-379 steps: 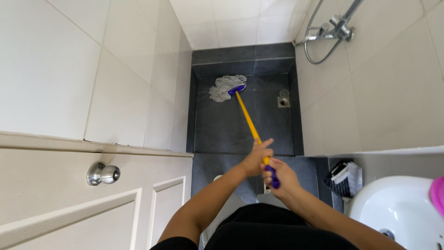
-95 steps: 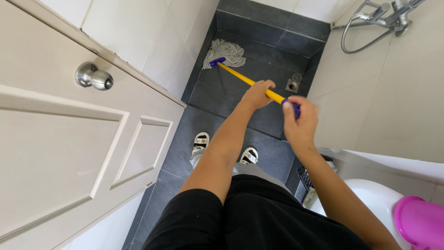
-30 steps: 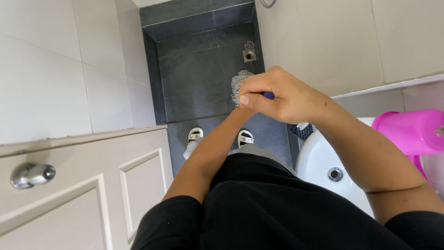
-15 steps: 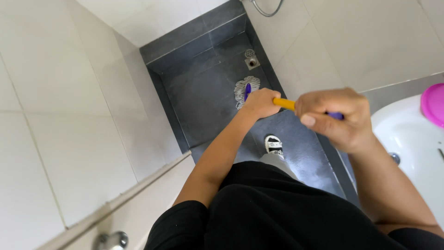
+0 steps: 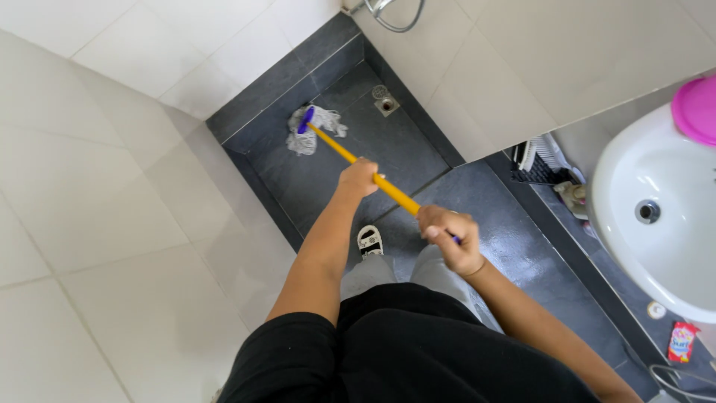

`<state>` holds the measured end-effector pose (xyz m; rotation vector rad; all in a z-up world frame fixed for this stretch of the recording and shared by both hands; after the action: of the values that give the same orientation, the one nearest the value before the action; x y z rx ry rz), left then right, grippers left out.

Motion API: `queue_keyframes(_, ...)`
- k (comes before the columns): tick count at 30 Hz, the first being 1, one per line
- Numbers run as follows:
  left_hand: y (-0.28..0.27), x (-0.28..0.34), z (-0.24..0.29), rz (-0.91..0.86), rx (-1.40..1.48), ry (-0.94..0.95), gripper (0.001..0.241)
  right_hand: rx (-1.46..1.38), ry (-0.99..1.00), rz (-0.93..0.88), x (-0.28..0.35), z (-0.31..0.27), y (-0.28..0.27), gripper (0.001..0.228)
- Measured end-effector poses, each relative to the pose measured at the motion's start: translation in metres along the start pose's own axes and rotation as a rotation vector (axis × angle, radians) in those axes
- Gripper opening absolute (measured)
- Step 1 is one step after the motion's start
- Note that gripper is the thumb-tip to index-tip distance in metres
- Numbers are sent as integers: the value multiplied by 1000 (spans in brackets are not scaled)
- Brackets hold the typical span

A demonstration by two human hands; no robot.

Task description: The person mops the dark tiled bathroom floor using a yellow-handled string mop. They move the mop back and forth across the floor, including near the sink and toilet. The person then picks up a small red and white packet from the floor and places it into a white bucket before resuming mopping.

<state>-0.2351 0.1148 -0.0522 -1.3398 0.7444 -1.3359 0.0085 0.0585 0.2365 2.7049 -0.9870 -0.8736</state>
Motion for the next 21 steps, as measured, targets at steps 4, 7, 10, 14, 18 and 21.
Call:
queue_keyframes(4,24,0,18,2,-91,80,34,16,89,42,19,-20,-5,28)
queue_keyframes(7,18,11,84,-42,-9,323,35,49,197,79,34,-44,-26,33)
queue_keyframes(10,0,17,156,7,97,404,28,298,250,218,32,-104,-44,29)
queue_keyframes(14,-22,33,228,-84,186,477,34,299,208,350,61,-147,-55,35)
queue_keyframes(18,-34,41,286,-154,141,624,16,335,65,535,102,-166,-56,40)
queue_keyframes(21,-23,35,296,-194,54,632,15,414,-66,619,117,-160,-59,41)
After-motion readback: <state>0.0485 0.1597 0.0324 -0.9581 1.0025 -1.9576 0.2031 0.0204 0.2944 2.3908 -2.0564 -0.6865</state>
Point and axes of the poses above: each hand's wrist, its own x-axis away from the middle knuckle, its own y-axis out of the palm, z = x × y, the point moved 8 cm from there along -x, towards the middle knuckle, and after that the axes turned 13 degrees about -x, right-handed, at the moved point
